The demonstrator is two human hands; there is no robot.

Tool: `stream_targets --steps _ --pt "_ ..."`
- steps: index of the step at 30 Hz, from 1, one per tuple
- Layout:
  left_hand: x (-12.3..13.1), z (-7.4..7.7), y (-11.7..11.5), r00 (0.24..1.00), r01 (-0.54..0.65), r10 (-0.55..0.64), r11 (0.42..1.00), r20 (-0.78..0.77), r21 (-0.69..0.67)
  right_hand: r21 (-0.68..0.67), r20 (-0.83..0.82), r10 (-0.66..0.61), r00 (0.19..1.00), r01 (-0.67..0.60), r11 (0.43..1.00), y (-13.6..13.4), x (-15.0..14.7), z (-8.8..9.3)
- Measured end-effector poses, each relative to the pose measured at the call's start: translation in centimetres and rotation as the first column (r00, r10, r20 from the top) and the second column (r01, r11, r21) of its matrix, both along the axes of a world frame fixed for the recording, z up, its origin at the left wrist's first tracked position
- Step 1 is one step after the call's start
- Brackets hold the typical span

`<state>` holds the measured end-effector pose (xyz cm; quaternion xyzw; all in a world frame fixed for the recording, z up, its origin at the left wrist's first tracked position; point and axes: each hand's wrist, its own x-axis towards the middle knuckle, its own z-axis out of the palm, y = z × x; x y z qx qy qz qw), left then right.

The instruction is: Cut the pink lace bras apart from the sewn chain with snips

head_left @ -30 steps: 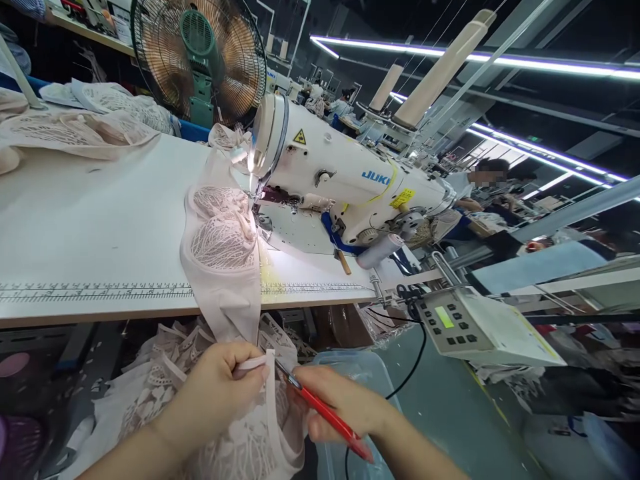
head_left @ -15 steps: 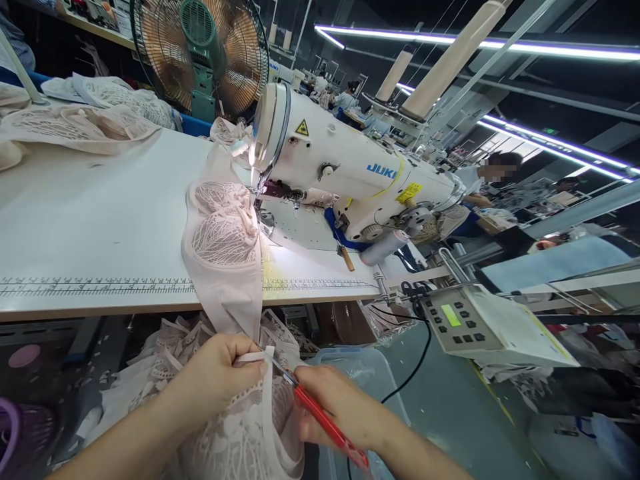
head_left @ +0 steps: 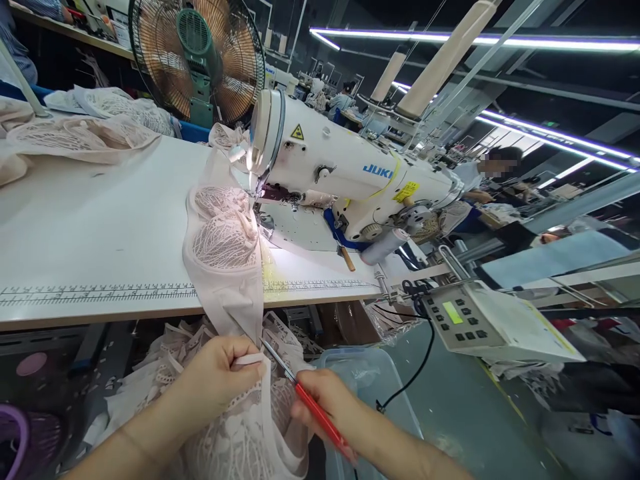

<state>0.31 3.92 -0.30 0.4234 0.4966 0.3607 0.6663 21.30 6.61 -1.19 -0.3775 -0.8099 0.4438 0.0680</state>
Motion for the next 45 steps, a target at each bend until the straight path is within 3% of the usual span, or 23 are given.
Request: stream_targets --steps 8,15,23,29,33,38,45 --pt "-1.2 0.6 -0.7 0.995 -0.052 0.069 0.976 -0.076 0.21 0.155 -0.111 0.055 0.992 -0.038 0.987 1.6 0.5 1.3" --pt "-2.3 -0.3 -1.1 0.992 -0.073 0.097 0.963 -0.08 0.258 0.259 0.141 0.138 0.98 -0.171 0.95 3.0 1.0 3.0" --pt "-2.1 0.7 -1.1 0.981 0.002 0.052 0.959 -0.186 0.283 0.317 0.296 0.143 0.944 -0.238 0.918 3.0 1.5 4.3" --pt "-1.5 1.5 -1.2 0.965 -0.118 0.181 0.946 -0.192 0.302 0.331 0.358 0.119 0.926 -0.245 0.912 3.0 1.6 4.5" --pt "-1.3 1.7 -1.3 0.959 -0.133 0.203 0.94 -0.2 0.315 0.35 0.361 0.111 0.926 -0.246 0.904 2.7 1.9 4.5" --pt "-1.5 1.3 -1.2 0.959 -0.107 0.186 0.935 -0.211 0.339 0.366 0.388 0.097 0.917 -0.249 0.897 2.3 1.8 4.9" --pt "-1.6 1.9 -0.6 0.961 0.037 0.079 0.912 -0.264 0.408 0.374 0.403 0.084 0.911 -0.247 0.894 2.3 1.5 5.2"
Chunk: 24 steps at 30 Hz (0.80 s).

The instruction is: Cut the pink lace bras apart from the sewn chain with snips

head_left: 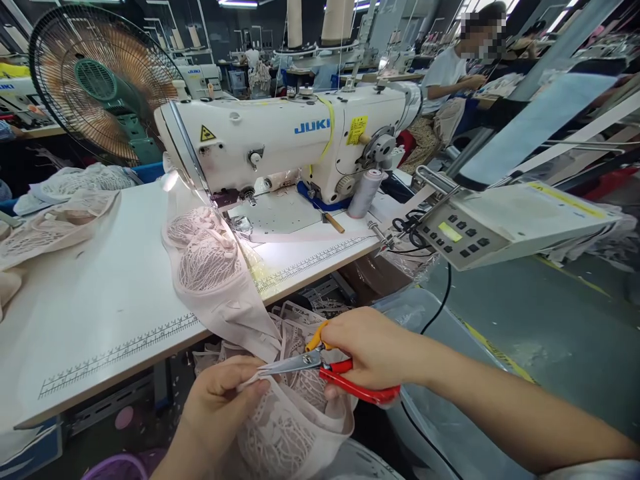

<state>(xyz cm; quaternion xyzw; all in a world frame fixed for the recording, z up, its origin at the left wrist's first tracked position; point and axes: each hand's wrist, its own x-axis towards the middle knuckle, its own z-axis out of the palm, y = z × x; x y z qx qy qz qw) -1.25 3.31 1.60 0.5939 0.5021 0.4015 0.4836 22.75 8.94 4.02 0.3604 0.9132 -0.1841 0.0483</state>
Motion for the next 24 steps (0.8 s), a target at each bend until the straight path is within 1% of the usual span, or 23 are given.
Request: stream_targets --steps 4,8,13,19,24 --pt "0.2 0.42 0.07 1.0 0.003 -0.003 1.0 0.025 0.017 -0.019 -0.006 0.021 1.0 -0.021 1.0 0.01 -0.02 -0.01" --pt "0.19 0.17 -0.03 0.999 0.03 -0.031 0.999 0.024 0.009 -0.038 -0.02 0.029 0.999 -0.03 0.999 -0.12 0.08 -0.05" --pt "0.0 -0.19 -0.1 0.999 0.017 -0.017 1.0 0.031 -0.007 -0.068 -0.034 0.045 0.998 -0.047 0.997 -0.23 0.15 -0.09" --pt "0.05 0.01 -0.05 1.0 0.017 -0.017 1.0 0.023 0.0 -0.128 -0.023 0.049 0.999 -0.051 0.99 -0.29 0.02 -0.37" --pt "0.24 0.06 0.11 1.0 0.02 -0.02 1.0 0.021 -0.002 -0.138 -0.02 0.04 0.999 -0.042 0.99 -0.49 0.08 -0.46"
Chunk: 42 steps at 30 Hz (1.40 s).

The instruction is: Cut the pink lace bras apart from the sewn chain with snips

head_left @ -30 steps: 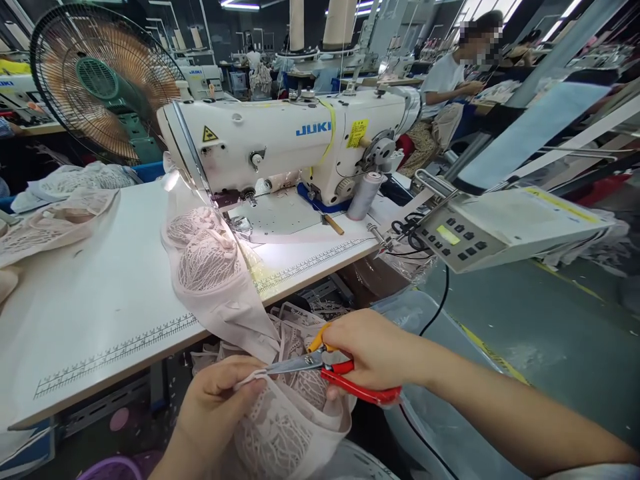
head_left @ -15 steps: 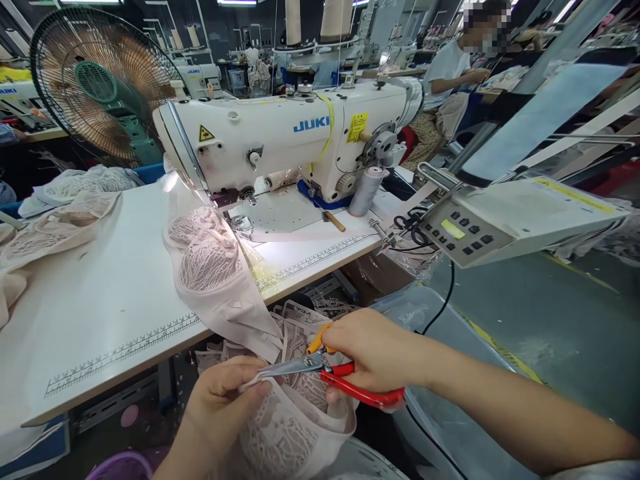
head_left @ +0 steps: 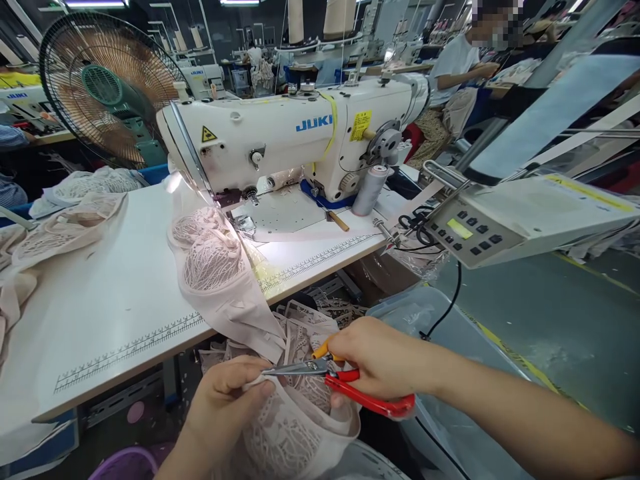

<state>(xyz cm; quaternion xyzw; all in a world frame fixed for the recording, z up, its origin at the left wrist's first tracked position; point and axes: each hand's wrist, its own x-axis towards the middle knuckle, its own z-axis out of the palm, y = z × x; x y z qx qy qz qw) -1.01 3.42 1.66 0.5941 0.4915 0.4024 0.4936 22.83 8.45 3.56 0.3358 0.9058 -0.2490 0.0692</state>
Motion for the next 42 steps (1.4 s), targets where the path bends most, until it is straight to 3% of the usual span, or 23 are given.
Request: stream_targets --steps 19,35,42 --pt "-0.08 -0.13 0.04 0.999 -0.018 0.017 0.999 0.029 0.035 -0.017 -0.047 -0.008 0.999 0.007 1.0 0.34 0.4 -0.34" --pt "-0.71 -0.19 -0.1 0.995 0.104 -0.103 0.992 0.013 -0.073 -0.01 -0.018 -0.008 1.0 0.008 1.0 0.28 0.13 -0.33" --pt "-0.76 -0.22 -0.13 0.997 0.071 -0.07 0.994 0.016 -0.078 -0.04 -0.034 -0.004 0.999 0.003 0.999 0.42 0.24 -0.7"
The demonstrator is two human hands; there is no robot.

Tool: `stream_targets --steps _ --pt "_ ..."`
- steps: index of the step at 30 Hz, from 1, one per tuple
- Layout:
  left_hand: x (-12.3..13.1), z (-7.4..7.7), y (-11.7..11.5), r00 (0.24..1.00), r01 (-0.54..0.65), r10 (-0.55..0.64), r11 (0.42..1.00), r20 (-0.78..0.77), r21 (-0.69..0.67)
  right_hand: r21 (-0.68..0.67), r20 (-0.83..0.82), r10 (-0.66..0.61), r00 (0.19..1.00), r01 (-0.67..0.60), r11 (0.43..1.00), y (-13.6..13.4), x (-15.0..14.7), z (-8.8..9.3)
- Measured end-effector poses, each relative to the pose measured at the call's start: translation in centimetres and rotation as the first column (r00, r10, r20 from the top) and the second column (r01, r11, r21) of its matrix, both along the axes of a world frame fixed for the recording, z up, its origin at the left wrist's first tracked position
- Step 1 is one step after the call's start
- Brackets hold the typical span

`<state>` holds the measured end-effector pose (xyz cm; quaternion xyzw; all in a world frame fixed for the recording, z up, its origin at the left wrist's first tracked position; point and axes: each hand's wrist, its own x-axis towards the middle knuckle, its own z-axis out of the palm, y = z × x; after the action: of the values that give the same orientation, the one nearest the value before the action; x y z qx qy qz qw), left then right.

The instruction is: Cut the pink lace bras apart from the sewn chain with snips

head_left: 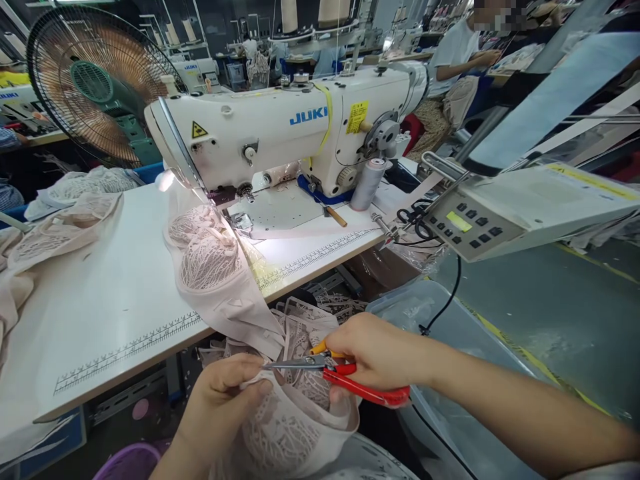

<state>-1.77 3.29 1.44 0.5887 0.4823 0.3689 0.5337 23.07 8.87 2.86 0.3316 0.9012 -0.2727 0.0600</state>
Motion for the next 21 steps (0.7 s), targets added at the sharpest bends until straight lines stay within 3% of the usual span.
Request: stream_targets --steps 9,21 --pt "0.2 -0.2 0.0 0.996 -0.078 0.078 0.997 0.033 0.013 -0.011 -0.051 0.019 0.999 -0.02 1.0 0.3 0.4 -0.1" --pt "0.4 0.9 0.4 0.997 0.053 -0.049 0.997 -0.067 0.049 0.013 0.017 0.034 0.999 -0.034 0.999 0.3 0.3 0.7"
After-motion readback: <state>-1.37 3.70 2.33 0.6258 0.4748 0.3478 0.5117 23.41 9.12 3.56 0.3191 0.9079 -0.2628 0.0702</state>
